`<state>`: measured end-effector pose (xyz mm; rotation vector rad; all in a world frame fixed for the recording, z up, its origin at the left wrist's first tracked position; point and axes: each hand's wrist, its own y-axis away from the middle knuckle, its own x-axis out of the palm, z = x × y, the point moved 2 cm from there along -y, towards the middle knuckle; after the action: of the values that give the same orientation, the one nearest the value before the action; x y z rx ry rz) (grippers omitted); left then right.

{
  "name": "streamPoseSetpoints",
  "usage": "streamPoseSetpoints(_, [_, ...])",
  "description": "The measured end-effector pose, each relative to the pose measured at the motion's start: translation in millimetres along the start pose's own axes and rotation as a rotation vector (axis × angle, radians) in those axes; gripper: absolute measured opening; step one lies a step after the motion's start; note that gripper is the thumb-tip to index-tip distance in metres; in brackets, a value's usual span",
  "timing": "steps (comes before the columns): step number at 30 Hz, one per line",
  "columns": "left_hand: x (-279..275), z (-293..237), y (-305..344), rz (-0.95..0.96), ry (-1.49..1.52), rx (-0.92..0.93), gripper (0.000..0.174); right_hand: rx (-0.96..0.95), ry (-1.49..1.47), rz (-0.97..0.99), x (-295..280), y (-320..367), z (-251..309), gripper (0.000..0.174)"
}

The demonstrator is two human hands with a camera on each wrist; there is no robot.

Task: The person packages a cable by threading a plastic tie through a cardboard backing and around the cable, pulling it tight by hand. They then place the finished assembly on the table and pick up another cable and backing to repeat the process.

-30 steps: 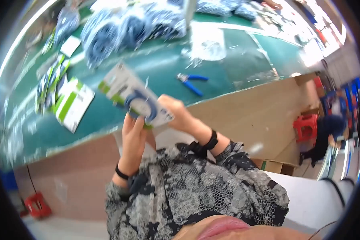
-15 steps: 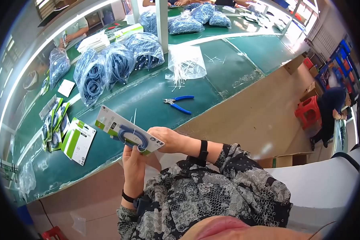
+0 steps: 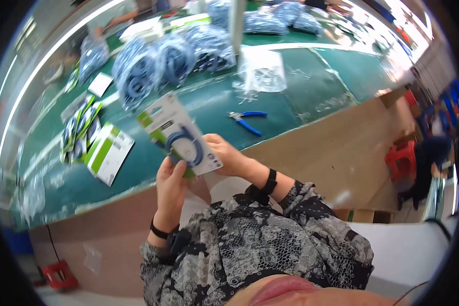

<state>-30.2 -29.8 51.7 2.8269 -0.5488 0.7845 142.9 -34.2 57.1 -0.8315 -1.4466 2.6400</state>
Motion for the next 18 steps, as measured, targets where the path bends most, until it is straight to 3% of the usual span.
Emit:
streamPoseSetpoints(2, [-10, 5, 11, -0.027, -0.066, -0.059, 0.026, -0.083, 0.006, 0.198, 15, 17, -15, 0.017])
streamPoseSetpoints(8, [-1, 15, 22, 0.016, 0.103, -0.036, 0.026, -0.195, 0.126, 0.136, 13, 9, -4, 0.009])
streamPoseSetpoints(9, [-1, 18, 23, 0.06, 0.096, -0.06, 0.026, -0.174, 0.168, 0.116, 11, 7, -2, 0.009])
streamPoseSetpoints(11, [-7, 18, 24, 0.119, 0.134, -0.019, 0.026, -0.154, -0.019, 0.135, 13, 6, 1, 0.009])
streamPoseSetpoints(18, [-11, 17, 9, 0.146, 0.153, 0.006, 0.026, -0.157, 0.136, 0.203, 7, 9, -5, 0.009])
